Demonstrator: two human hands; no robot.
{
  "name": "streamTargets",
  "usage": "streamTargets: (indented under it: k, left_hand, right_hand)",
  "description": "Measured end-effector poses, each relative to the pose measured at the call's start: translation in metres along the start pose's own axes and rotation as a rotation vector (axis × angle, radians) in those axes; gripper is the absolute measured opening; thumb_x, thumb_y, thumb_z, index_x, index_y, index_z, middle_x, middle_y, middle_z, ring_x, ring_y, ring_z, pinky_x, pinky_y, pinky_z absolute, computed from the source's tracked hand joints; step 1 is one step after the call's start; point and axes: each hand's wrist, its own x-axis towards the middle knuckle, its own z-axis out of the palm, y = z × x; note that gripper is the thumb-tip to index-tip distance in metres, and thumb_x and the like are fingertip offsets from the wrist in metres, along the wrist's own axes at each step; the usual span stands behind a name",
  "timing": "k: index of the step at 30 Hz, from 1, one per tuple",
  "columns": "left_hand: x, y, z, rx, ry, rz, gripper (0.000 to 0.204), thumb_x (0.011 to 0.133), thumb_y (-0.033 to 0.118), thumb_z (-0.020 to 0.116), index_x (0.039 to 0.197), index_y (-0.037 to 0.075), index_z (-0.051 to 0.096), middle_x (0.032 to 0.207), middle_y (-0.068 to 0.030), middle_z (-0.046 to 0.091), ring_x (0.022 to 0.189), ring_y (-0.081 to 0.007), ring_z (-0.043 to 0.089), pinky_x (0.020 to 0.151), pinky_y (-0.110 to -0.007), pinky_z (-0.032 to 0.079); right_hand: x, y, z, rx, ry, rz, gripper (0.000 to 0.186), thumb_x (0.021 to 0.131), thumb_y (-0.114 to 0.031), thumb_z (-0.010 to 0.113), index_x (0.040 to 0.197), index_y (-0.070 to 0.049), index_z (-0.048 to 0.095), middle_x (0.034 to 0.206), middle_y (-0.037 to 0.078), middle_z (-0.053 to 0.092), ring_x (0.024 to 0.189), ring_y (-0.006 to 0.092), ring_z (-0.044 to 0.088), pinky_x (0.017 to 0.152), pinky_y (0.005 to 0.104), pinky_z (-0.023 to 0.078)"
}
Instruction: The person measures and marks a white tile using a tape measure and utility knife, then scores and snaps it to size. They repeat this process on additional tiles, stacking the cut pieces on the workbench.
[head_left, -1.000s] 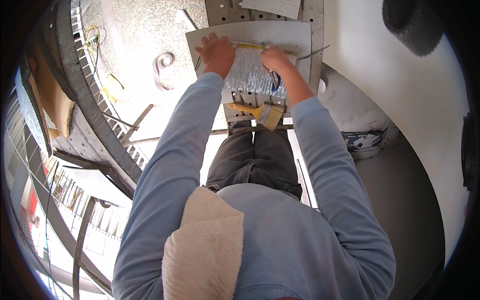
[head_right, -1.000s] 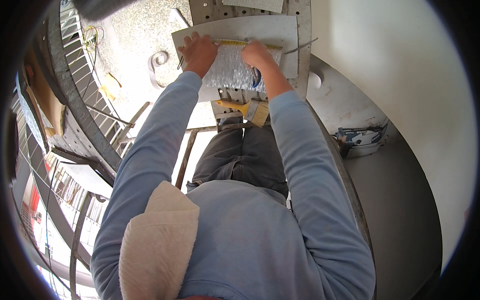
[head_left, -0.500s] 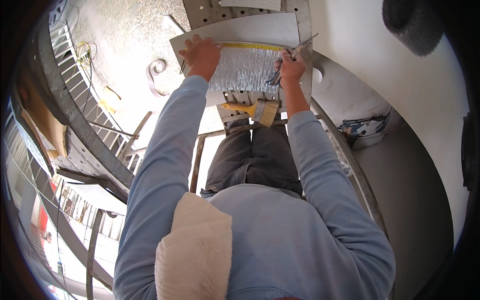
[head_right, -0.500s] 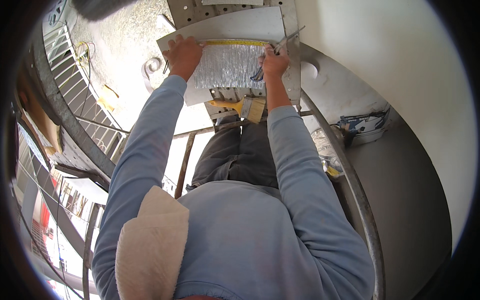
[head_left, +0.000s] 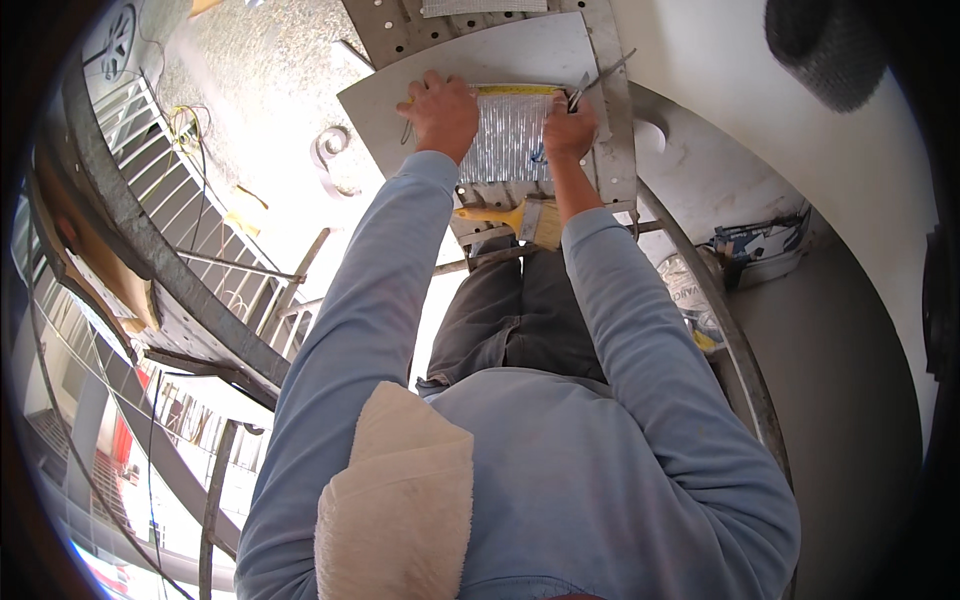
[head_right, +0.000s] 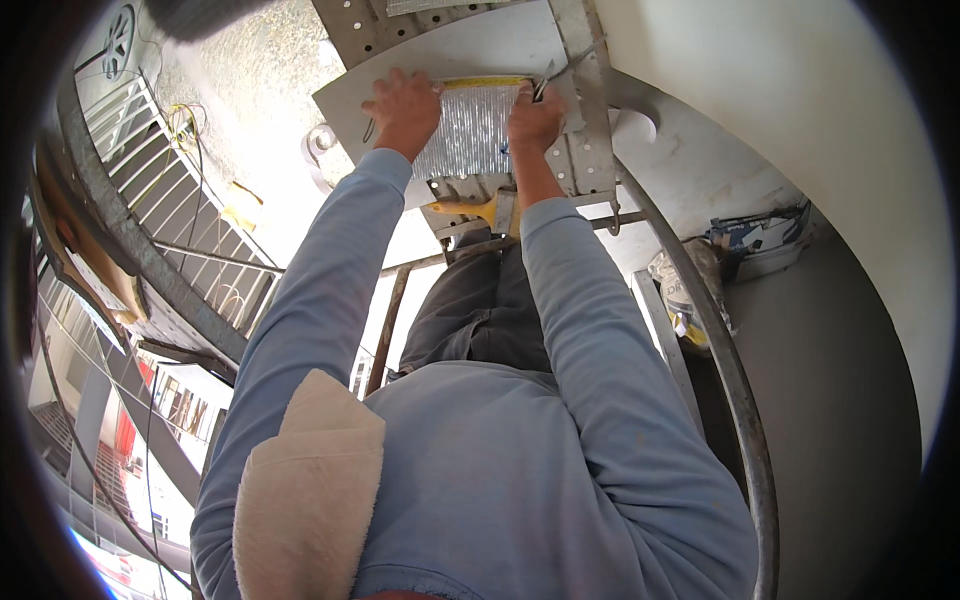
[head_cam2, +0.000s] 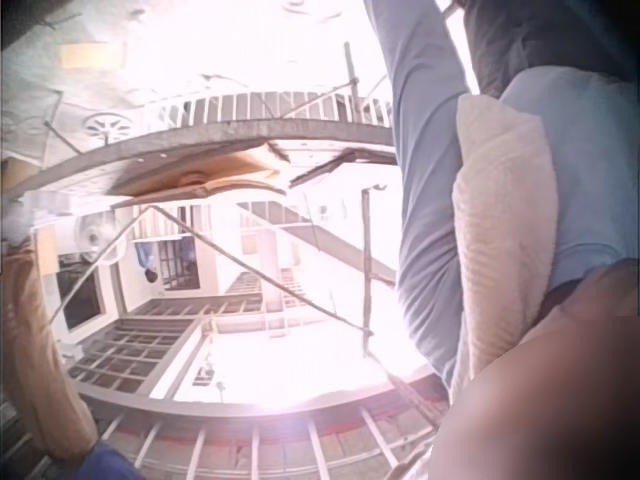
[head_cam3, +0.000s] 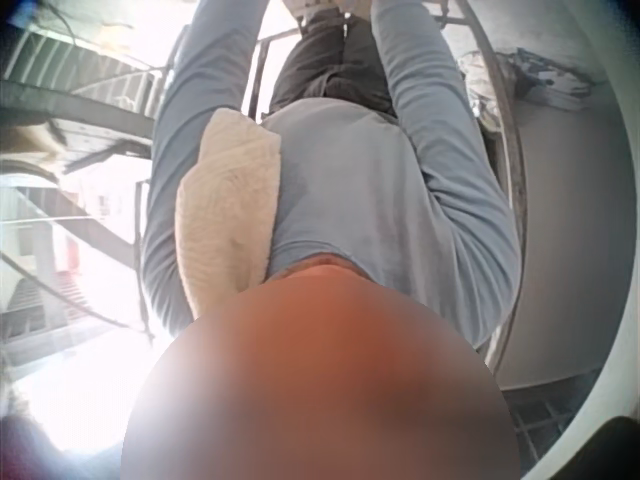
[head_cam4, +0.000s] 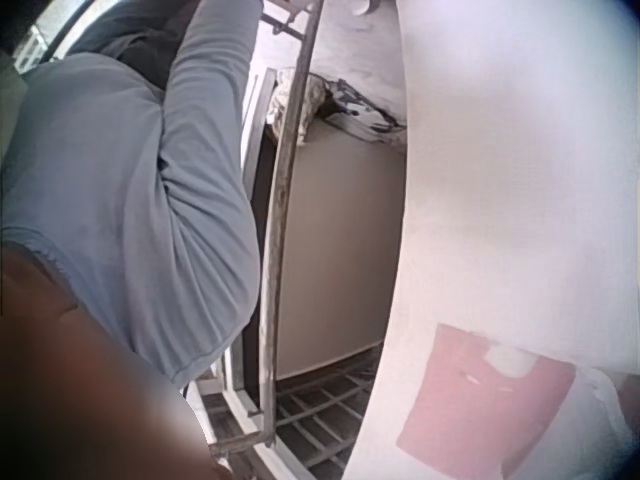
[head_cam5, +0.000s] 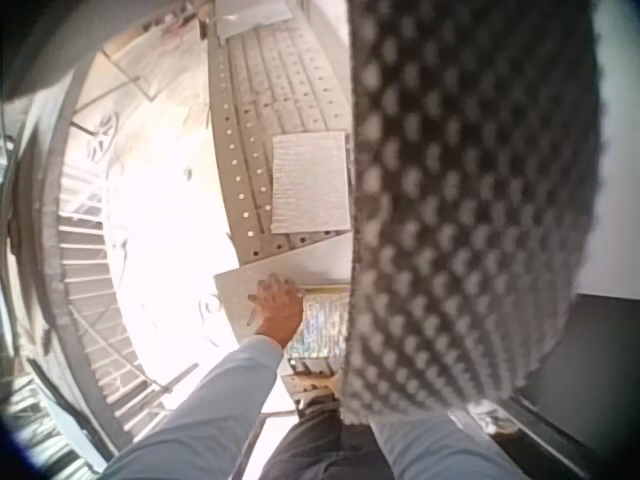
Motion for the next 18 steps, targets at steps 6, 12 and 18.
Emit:
streamTargets:
  k: [6,12,18]
  left_hand:
    - [0.002,0.002,-0.005,-0.024,-0.012,-0.028,0.048,0.102,0.054,0.054,0.121,0.013,0.073,0.128,-0.0136,0.057,0.124,-0.0387,0.053,0.097,-0.066,0.043]
    - [0.002,0.007,-0.008,-0.007,-0.019,-0.072,0.048,0.103,0.054,0.053,0.122,0.014,0.072,0.129,-0.0119,0.057,0.125,-0.0363,0.053,0.098,-0.064,0.043]
    - [0.001,0.006,-0.005,-0.008,0.009,-0.067,0.047,0.104,0.053,0.053,0.122,0.014,0.072,0.129,-0.0118,0.057,0.126,-0.0366,0.053,0.1,-0.064,0.043]
  right_hand:
    - [-0.004,-0.01,-0.007,-0.035,0.009,-0.067,0.023,0.092,-0.024,0.07,0.104,-0.005,0.075,0.105,0.022,0.07,0.104,0.0413,0.065,0.094,0.0501,0.05]
    - [-0.002,-0.007,-0.004,-0.028,0.023,-0.066,0.024,0.093,-0.026,0.07,0.103,-0.004,0.075,0.108,0.022,0.069,0.106,0.0419,0.063,0.095,0.0497,0.049]
    - [-0.013,-0.025,-0.023,-0.086,0.121,-0.223,0.035,0.1,-0.03,0.059,0.111,0.002,0.065,0.108,0.026,0.067,0.107,0.045,0.062,0.096,0.0507,0.049]
